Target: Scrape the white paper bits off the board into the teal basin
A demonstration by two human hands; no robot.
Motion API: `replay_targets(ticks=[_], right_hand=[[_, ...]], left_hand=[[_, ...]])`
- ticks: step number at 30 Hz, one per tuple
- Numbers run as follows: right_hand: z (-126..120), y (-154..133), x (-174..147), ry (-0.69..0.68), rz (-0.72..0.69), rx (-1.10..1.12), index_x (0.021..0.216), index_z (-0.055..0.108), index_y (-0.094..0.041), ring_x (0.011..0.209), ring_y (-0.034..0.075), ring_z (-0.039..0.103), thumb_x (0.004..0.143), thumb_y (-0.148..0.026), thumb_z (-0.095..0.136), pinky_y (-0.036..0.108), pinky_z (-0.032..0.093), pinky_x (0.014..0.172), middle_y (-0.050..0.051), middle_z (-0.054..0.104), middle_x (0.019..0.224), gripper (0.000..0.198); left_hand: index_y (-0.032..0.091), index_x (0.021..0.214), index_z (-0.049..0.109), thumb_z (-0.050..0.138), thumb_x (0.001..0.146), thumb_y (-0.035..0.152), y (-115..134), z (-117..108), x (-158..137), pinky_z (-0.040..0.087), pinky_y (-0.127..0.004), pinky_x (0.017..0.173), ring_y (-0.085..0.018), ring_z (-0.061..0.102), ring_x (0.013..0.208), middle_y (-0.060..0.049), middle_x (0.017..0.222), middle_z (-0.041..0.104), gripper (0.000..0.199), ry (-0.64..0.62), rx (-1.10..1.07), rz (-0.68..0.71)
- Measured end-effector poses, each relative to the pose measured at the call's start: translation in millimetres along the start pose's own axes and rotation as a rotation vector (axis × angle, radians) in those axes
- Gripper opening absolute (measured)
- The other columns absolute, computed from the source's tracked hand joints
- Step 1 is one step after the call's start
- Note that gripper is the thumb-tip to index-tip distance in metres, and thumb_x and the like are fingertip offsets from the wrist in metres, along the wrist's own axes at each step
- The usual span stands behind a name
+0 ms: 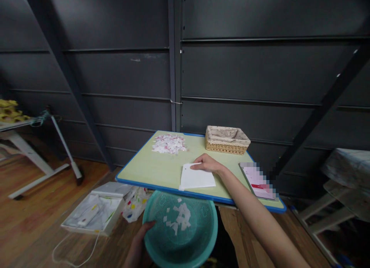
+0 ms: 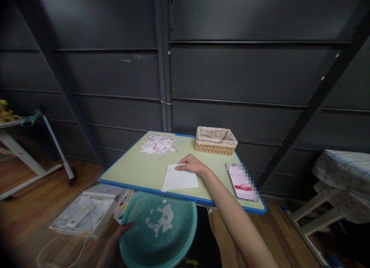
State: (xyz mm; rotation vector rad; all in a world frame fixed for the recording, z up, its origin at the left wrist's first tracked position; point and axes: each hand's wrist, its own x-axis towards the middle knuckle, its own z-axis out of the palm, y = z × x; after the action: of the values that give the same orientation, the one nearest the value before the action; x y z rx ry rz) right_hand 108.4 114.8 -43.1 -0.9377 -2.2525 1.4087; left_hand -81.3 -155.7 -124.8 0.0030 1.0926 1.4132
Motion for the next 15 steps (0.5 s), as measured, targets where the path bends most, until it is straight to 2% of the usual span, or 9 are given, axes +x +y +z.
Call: replay_targets(ticks=[4,8,10,13,15], right_hand=[[3,-5,-2,-0.018,-0.006,0.104,0.072,0.073,-0.011,0.051,0.009,0.044,0.061,-0.051,0.078,0.022,0.028,0.048,-0.001,0.060,0.057,0.041],[-2,-10,-5,0.132,0.027,0.155,0.070,0.073,-0.012,0.055,0.011,0.050,0.059,-0.048,0.079,0.022,0.032,0.050,0.001,0.064,0.062,0.038],[-4,-11,-6,0.154,0.030,0.122,0.067,0.072,-0.013,0.054,0.010,0.050,0.058,-0.045,0.079,0.022,0.032,0.050,0.001,0.064,0.061,0.034],[-10,-11,-6,0.199,0.051,0.135,0.067,0.071,-0.013,0.052,0.010,0.049,0.059,-0.043,0.078,0.022,0.031,0.048,0.001,0.063,0.059,0.032],[-17,-9,-7,0.304,0.068,0.173,0.069,0.070,-0.012,0.050,0.011,0.050,0.060,-0.043,0.076,0.022,0.030,0.045,0.001,0.063,0.058,0.032]], left_hand=[[0.002,0.136,0.047,0.068,0.075,0.016,2,0,-1,0.054,-0.049,0.087,-0.035,0.075,0.081,-0.009,0.072,0.080,0.066,0.012,-0.003,-0.018],[-0.002,0.138,0.043,0.067,0.076,0.016,4,2,-2,0.055,-0.048,0.086,-0.034,0.075,0.078,-0.007,0.065,0.078,0.069,0.018,-0.012,-0.030],[-0.002,0.138,0.042,0.068,0.076,0.016,4,2,-2,0.055,-0.048,0.087,-0.033,0.075,0.078,-0.006,0.063,0.078,0.070,0.021,-0.012,-0.027],[-0.002,0.137,0.044,0.068,0.076,0.016,4,1,-3,0.054,-0.047,0.088,-0.034,0.075,0.084,-0.007,0.064,0.078,0.068,0.020,-0.017,-0.030],[-0.003,0.138,0.042,0.068,0.076,0.016,4,-1,-3,0.054,-0.047,0.088,-0.034,0.074,0.090,-0.008,0.066,0.078,0.070,0.018,-0.021,-0.022]])
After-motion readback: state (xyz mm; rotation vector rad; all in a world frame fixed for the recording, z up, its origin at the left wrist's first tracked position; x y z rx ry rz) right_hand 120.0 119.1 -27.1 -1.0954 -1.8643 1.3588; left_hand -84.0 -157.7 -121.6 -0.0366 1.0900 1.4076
